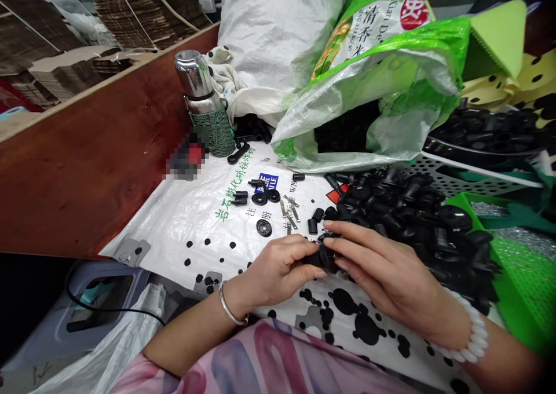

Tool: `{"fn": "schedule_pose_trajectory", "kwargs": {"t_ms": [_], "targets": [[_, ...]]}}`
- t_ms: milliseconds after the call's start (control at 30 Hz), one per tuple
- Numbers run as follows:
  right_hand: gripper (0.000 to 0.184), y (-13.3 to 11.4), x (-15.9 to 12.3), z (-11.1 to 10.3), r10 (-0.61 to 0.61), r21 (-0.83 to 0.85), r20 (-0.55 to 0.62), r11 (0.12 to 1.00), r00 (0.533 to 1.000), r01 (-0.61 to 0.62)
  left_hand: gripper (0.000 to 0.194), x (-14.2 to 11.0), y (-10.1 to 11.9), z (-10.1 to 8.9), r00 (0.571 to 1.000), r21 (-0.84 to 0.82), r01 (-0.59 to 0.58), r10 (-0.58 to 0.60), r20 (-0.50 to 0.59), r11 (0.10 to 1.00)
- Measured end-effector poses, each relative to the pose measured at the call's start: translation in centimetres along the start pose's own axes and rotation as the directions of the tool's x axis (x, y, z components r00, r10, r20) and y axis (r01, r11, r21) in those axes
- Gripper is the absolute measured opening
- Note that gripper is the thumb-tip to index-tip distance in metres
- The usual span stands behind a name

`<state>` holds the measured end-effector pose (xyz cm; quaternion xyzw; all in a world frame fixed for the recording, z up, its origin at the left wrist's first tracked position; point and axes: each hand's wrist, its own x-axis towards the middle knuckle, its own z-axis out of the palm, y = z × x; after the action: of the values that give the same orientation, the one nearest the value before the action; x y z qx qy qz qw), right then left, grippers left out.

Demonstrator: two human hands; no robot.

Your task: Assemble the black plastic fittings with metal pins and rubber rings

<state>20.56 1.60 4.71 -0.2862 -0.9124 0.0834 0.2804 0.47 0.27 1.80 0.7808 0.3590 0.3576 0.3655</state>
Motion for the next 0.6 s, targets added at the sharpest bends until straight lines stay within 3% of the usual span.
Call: {"fn": "schedule_pose_trajectory", "kwargs": {"t_ms": [100, 367, 467, 600], "targets": [[0.029, 0.2, 0.2, -0.1, -0.054, 0.024, 0.014, 0.998, 0.998, 0.054, 0.024, 0.0, 0.0, 0.1, 1.0, -0.019, -0.002, 0.002, -0.009, 1.0], [0.012, -0.6, 0.2, 0.1, 0.214, 0.066, 0.076, 0.974, 0.974, -0.219, 0.022, -0.1, -0.5, 0.3, 0.997, 0.023, -0.031, 0.033, -0.073, 0.999], [0.014, -0.6, 0.2, -0.5, 0.182, 0.038, 0.07, 0.982, 0.981, -0.185, 0.023, -0.1, -0.6, 0.2, 0.999, -0.059, 0.009, -0.012, -0.053, 0.998], [0.022, -0.1, 0.6, -1.2, 0.042, 0.063, 0.079, 0.997, 0.996, -0.047, 0.024, 0.0, -0.6, 0.0, 0.999, -0.114, 0.036, -0.036, 0.002, 0.993]]}}
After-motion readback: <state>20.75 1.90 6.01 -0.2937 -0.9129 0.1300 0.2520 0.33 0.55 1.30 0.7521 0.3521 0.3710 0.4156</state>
